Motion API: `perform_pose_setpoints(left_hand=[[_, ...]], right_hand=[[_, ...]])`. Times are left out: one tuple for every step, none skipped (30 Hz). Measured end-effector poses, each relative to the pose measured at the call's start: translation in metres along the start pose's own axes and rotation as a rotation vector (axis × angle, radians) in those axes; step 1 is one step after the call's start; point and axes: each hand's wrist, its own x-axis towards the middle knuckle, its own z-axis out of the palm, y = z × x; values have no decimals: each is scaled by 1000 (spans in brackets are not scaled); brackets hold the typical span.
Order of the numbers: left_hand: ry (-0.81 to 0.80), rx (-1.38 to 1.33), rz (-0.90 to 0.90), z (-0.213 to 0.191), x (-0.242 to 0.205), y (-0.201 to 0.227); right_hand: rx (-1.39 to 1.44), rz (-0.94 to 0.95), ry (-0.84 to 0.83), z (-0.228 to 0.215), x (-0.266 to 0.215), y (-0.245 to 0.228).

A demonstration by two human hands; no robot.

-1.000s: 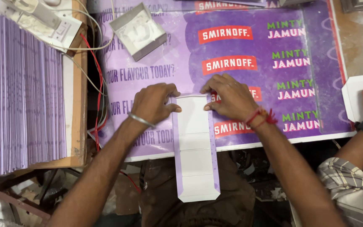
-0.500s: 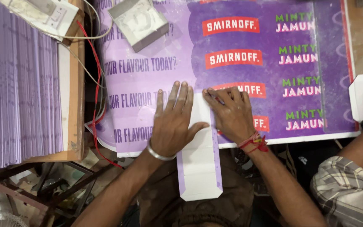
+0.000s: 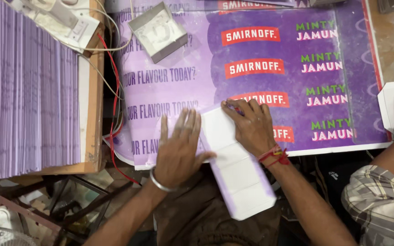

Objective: The person folds flat purple and white printed cardboard sheets into small rectangular boxes by hand. They repeatedly pick up a sheet, fold along pre-scored lines, and place the finished box on a growing stack on the table.

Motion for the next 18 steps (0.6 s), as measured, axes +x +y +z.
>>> perform_pose_setpoints(left_hand=[[-39,3,-1,0,-6,3],[-80,4,-9,0,-15,7],[-56,8,26,1,-23,10],[-37,10,63,1,-33,14],[-17,12,99,0,-42,17],[20,-67,79,0,-52,24],[58,-146,59,-1,-60,30],[98,-221,43,-2,-63,34],[99,-288,-59,-2,-64,39],[97,-357,-161,-1,-64,45],[93,-426,-264,0,-61,51],[169,-382,-261,1,-57,56],[245,-337,-257,2,-50,61],[324,-291,-251,3,-42,64],[268,-244,-262,3,-33,66],[206,-197,-275,1,-25,68],[143,-150,-287,-1,-18,70],[157,-101,-273,-6,-11,70]], right_hand=[[3,1,4,0,0,-1],[-3,-4,3,1,0,-2],[-9,-8,3,3,0,-2],[-13,-9,0,5,-2,-2],[-2,-9,6,6,-3,-2],[5,-13,11,7,-4,-1],[12,-17,16,8,-5,0],[17,-13,22,8,-4,1],[22,-8,27,9,-3,2],[27,0,30,9,-3,2],[48,1,47,10,-4,1],[66,-3,62,10,-4,1],[84,-7,77,10,-4,0],[86,-1,74,9,-3,-1],[88,5,71,9,-3,-2],[93,15,64,8,-3,-3],[102,19,66,6,-3,-2],[114,20,72,6,-3,-3]])
